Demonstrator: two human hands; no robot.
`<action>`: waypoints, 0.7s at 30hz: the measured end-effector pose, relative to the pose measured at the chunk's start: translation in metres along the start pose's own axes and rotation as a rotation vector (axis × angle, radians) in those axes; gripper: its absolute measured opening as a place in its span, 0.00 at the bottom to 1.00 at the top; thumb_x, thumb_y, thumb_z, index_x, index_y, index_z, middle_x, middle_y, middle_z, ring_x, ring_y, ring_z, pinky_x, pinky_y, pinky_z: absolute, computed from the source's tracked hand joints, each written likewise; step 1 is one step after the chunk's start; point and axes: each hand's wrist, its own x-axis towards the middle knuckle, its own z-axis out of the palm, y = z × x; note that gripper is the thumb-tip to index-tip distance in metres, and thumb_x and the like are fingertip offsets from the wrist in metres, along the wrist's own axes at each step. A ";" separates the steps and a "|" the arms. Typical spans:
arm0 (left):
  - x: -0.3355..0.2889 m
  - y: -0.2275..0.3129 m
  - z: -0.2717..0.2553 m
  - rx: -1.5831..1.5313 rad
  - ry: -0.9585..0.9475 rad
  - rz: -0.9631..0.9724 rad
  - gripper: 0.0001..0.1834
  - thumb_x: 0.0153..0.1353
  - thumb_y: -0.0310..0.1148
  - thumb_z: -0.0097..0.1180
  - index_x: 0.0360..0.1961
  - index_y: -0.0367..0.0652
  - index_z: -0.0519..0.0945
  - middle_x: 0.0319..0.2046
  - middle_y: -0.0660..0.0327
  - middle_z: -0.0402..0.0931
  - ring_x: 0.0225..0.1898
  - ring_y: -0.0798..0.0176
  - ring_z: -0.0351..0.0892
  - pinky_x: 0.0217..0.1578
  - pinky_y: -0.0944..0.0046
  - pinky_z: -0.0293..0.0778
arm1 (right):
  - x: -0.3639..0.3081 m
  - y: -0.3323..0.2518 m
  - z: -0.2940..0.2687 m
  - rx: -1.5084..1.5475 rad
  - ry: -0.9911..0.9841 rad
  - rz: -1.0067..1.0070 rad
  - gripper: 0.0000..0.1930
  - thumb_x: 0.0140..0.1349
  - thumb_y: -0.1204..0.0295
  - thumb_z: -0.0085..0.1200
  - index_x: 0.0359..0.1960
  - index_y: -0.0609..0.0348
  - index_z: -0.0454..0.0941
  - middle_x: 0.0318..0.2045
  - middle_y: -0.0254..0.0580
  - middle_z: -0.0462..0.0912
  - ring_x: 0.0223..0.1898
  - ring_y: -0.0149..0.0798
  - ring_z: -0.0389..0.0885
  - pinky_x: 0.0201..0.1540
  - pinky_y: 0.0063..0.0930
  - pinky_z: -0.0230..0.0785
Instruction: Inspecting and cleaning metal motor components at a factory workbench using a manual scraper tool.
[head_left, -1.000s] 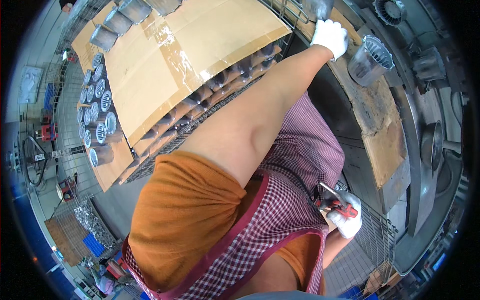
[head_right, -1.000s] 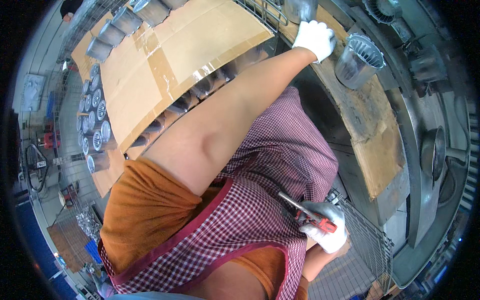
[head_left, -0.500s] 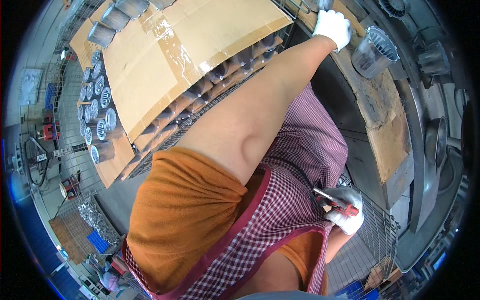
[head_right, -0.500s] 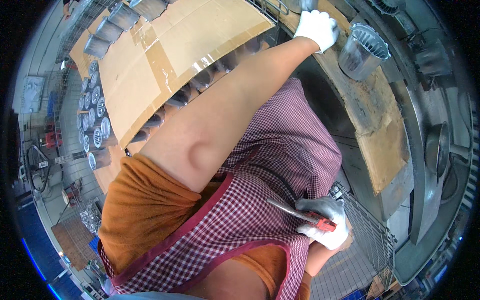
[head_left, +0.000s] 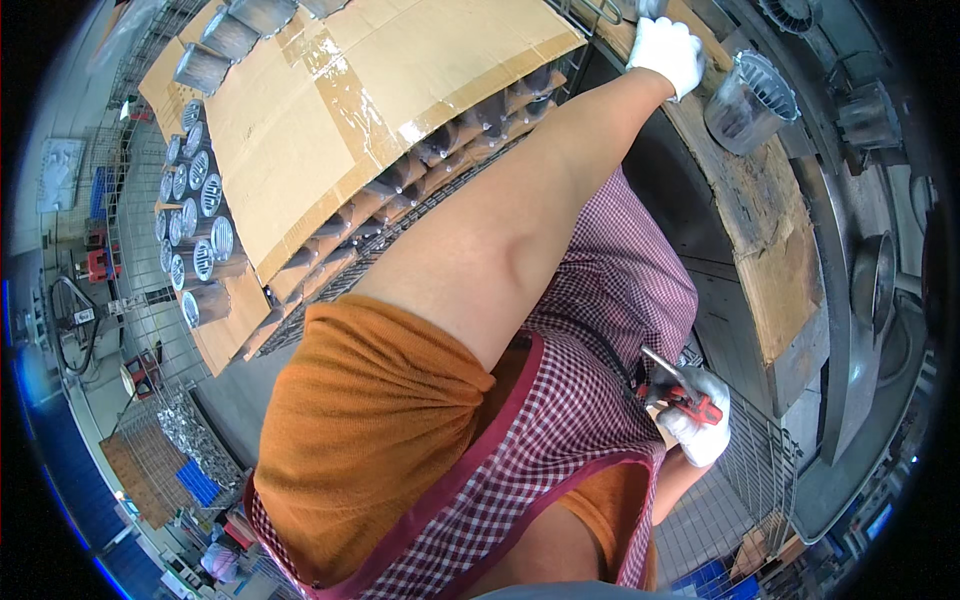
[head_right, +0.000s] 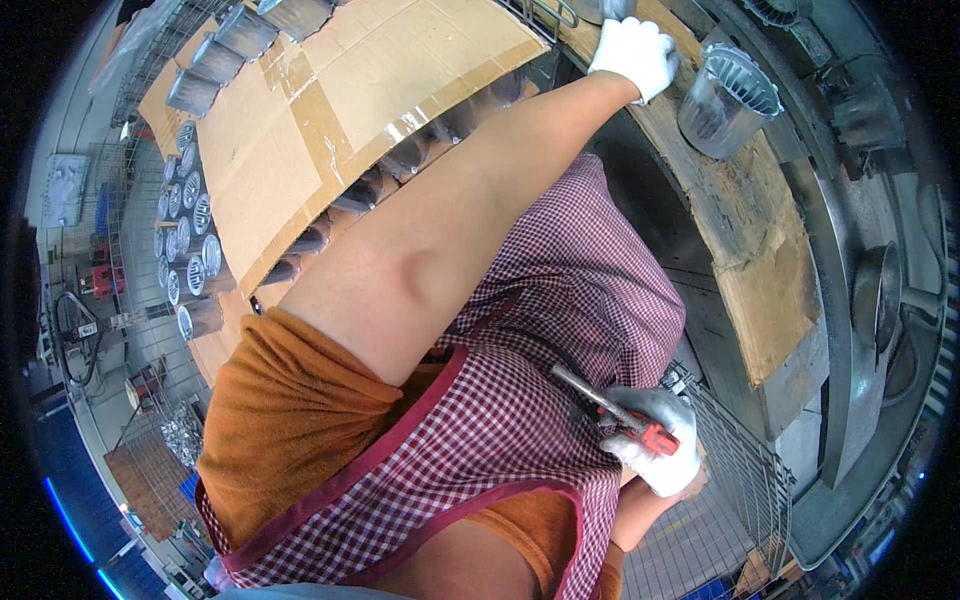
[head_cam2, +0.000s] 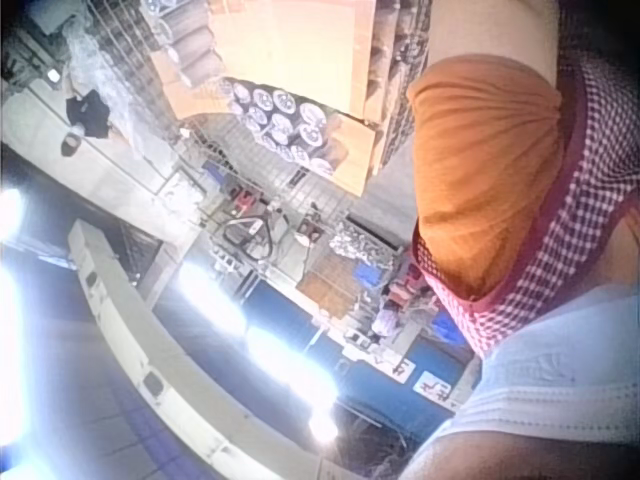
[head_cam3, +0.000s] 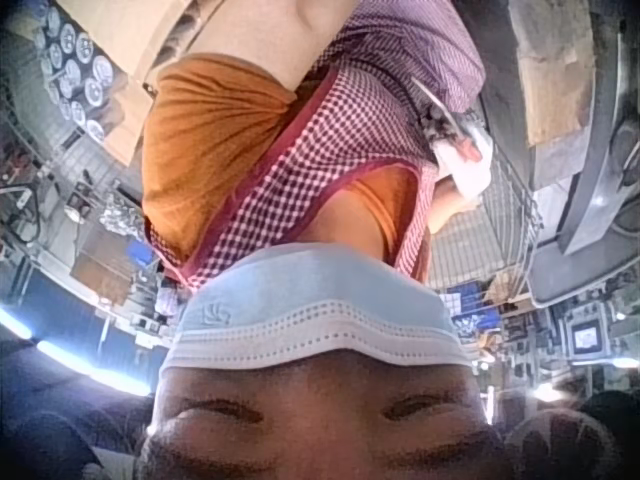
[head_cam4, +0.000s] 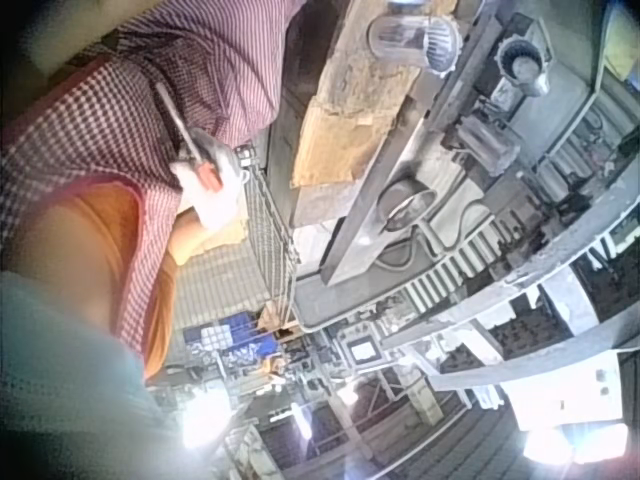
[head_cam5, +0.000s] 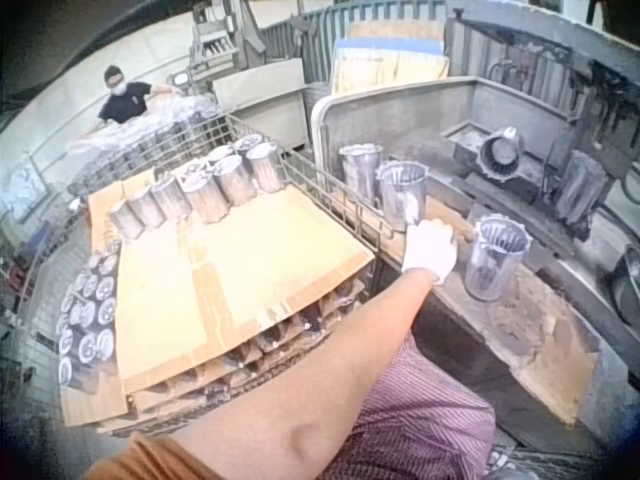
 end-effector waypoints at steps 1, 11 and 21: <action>0.000 0.002 0.001 -0.006 -0.005 0.004 0.19 0.64 0.48 0.43 0.42 0.52 0.83 0.42 0.58 0.79 0.46 0.55 0.77 0.47 0.50 0.68 | -0.001 -0.001 0.001 -0.019 0.039 0.005 0.27 0.43 0.57 0.71 0.40 0.65 0.81 0.28 0.42 0.85 0.28 0.38 0.84 0.33 0.29 0.74; -0.001 0.003 0.002 0.019 -0.001 0.000 0.21 0.64 0.49 0.42 0.43 0.51 0.83 0.43 0.58 0.79 0.46 0.56 0.77 0.47 0.50 0.67 | -0.003 0.003 -0.003 -0.073 -0.018 0.011 0.27 0.43 0.58 0.71 0.40 0.65 0.81 0.28 0.42 0.85 0.28 0.39 0.83 0.33 0.30 0.73; 0.000 -0.003 -0.025 -0.105 0.005 0.019 0.13 0.60 0.40 0.47 0.33 0.47 0.82 0.35 0.54 0.80 0.40 0.51 0.79 0.44 0.48 0.69 | 0.003 0.001 -0.001 -0.150 -0.050 0.064 0.25 0.42 0.61 0.73 0.40 0.64 0.81 0.28 0.42 0.84 0.28 0.40 0.83 0.34 0.31 0.72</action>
